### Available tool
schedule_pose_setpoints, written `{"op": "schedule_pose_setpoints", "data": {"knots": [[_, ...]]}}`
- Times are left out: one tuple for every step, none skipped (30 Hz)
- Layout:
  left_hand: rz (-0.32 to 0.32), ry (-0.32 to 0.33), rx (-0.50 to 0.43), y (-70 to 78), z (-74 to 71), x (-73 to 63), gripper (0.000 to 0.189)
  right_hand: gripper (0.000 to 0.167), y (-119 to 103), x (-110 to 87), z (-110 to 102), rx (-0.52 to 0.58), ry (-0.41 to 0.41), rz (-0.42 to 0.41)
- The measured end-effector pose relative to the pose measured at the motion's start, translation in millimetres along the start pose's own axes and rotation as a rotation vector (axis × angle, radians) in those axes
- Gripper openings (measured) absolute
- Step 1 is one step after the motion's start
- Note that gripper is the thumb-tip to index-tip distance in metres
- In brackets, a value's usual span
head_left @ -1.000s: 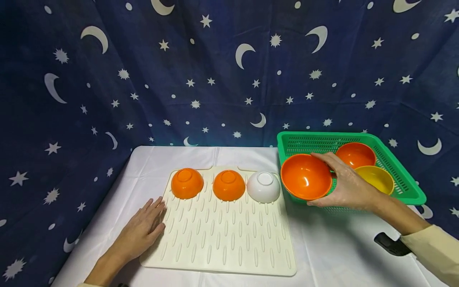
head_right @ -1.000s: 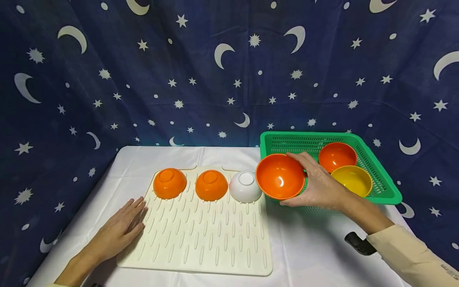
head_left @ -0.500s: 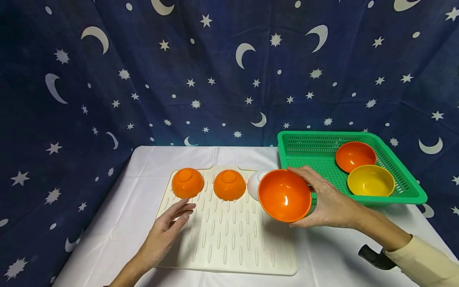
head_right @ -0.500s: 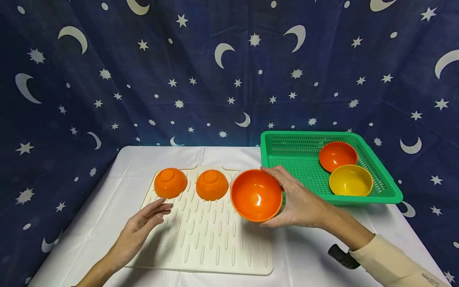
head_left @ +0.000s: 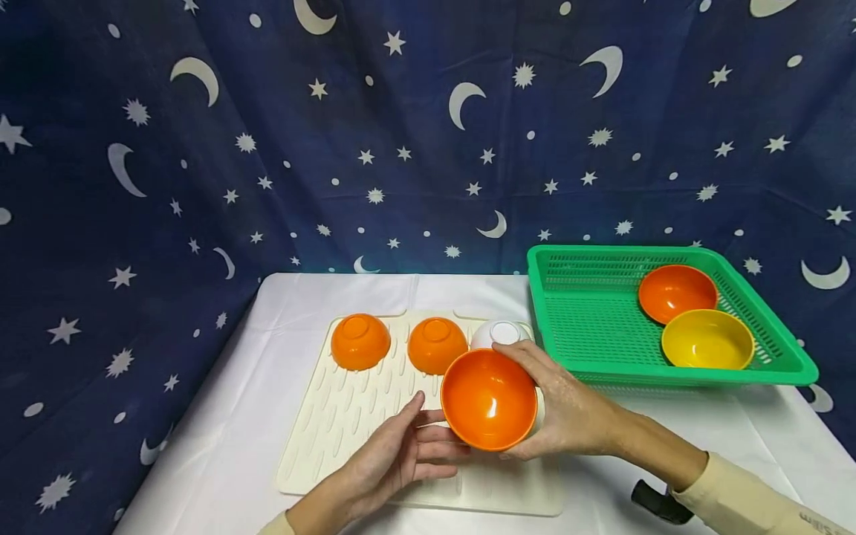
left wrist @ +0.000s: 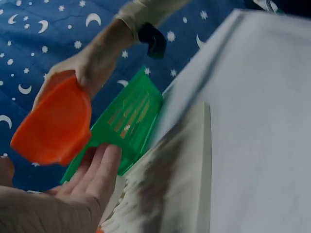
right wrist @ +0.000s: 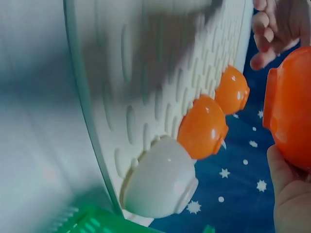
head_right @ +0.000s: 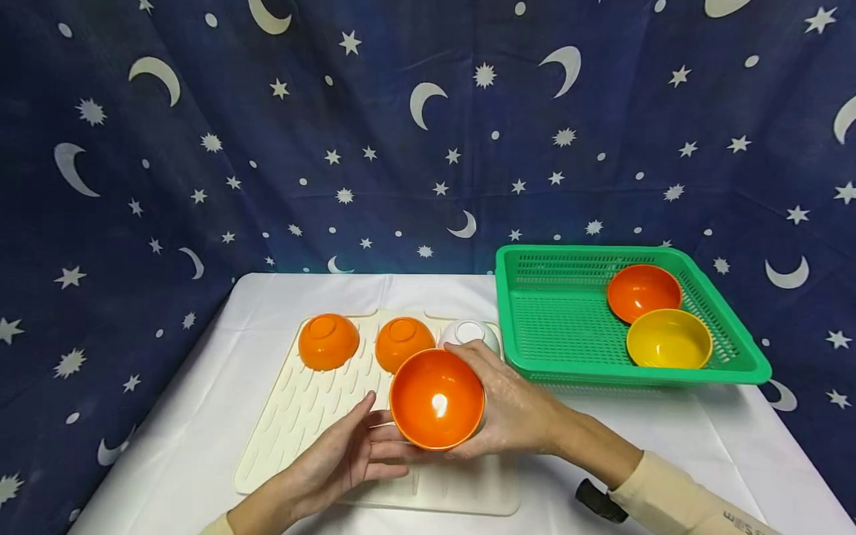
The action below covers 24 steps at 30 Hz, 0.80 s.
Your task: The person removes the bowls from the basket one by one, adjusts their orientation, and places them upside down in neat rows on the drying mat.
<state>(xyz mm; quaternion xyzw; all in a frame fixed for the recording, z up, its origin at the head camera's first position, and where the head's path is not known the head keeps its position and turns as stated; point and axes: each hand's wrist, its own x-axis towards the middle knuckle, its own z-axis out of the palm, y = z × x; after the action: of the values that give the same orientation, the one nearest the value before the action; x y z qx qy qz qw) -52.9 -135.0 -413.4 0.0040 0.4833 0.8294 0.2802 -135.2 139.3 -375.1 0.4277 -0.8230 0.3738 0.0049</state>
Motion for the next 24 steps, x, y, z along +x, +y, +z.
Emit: {"op": "schedule_pose_setpoints", "data": {"knots": [[-0.008,-0.027,-0.03,-2.0,2.1,2.8,0.076,0.113,0,-0.9,2,-0.002,-0.001,-0.001],[-0.014,-0.055,-0.06,-3.8,3.7,5.5,0.079,0.112,1,-1.8,4,0.0,-0.002,-0.001],[-0.019,-0.084,-0.081,-5.2,5.3,7.6,0.08,0.112,1,-2.4,6,0.001,-0.004,-0.003],[-0.023,-0.113,-0.102,-6.5,6.3,9.7,0.082,0.111,2,-2.7,9,0.006,-0.006,-0.006],[-0.028,-0.132,-0.123,-7.8,7.3,11.4,0.082,0.11,3,-3.0,11,0.011,-0.007,-0.01],[-0.03,-0.148,-0.138,-8.8,8.2,12.8,0.082,0.11,4,-3.2,13,0.013,-0.006,-0.014],[-0.033,-0.16,-0.153,-9.7,8.9,14.0,0.082,0.109,4,-3.2,14,0.019,-0.004,-0.021],[-0.04,-0.168,-0.168,-10.4,9.4,14.8,0.082,0.109,5,-3.1,16,0.023,0.0,-0.026],[-0.043,-0.172,-0.179,-10.9,9.7,15.1,0.081,0.109,6,-3.1,18,0.023,0.003,-0.03],[-0.048,-0.171,-0.19,-11.0,10.0,15.5,0.081,0.109,7,-3.1,19,0.024,0.006,-0.031],[-0.051,-0.166,-0.199,-10.8,10.2,15.5,0.082,0.109,7,-3.0,21,0.021,0.01,-0.031],[-0.053,-0.161,-0.209,-10.5,10.2,15.8,0.082,0.109,8,-2.7,22,0.024,0.013,-0.028],[-0.053,-0.156,-0.217,-10.0,10.1,15.9,0.082,0.11,8,-2.5,24,0.028,0.015,-0.023],[-0.052,-0.15,-0.222,-9.2,9.9,15.7,0.082,0.111,8,-2.2,25,0.03,0.017,-0.017],[-0.049,-0.145,-0.226,-8.2,9.6,15.6,0.082,0.112,8,-1.9,27,0.033,0.017,-0.01],[-0.047,-0.14,-0.23,-7.2,9.3,15.6,0.082,0.114,8,-1.6,29,0.038,0.014,0.001],[-0.046,-0.132,-0.232,-6.5,8.8,15.4,0.082,0.116,8,-1.4,30,0.049,0.008,0.009],[-0.046,-0.123,-0.227,-5.8,8.6,15.0,0.082,0.119,8,-1.5,32,0.061,-0.002,0.02],[-0.041,-0.11,-0.218,-5.4,8.3,14.4,0.082,0.122,8,-1.7,33,0.071,-0.013,0.036],[-0.033,-0.096,-0.204,-5.2,8.0,13.8,0.082,0.123,8,-2.0,35,0.083,-0.025,0.052],[-0.024,-0.074,-0.188,-5.3,7.9,13.0,0.081,0.123,7,-2.3,37,0.1,-0.039,0.073],[-0.013,-0.051,-0.168,-5.4,7.7,12.2,0.08,0.123,7,-2.7,38,0.117,-0.054,0.094],[-0.002,-0.027,-0.145,-5.4,7.4,11.2,0.079,0.121,6,-3.1,39,0.133,-0.067,0.112],[0.016,-0.008,-0.113,-5.2,7.0,10.4,0.078,0.117,6,-3.4,40,0.143,-0.076,0.132]]}}
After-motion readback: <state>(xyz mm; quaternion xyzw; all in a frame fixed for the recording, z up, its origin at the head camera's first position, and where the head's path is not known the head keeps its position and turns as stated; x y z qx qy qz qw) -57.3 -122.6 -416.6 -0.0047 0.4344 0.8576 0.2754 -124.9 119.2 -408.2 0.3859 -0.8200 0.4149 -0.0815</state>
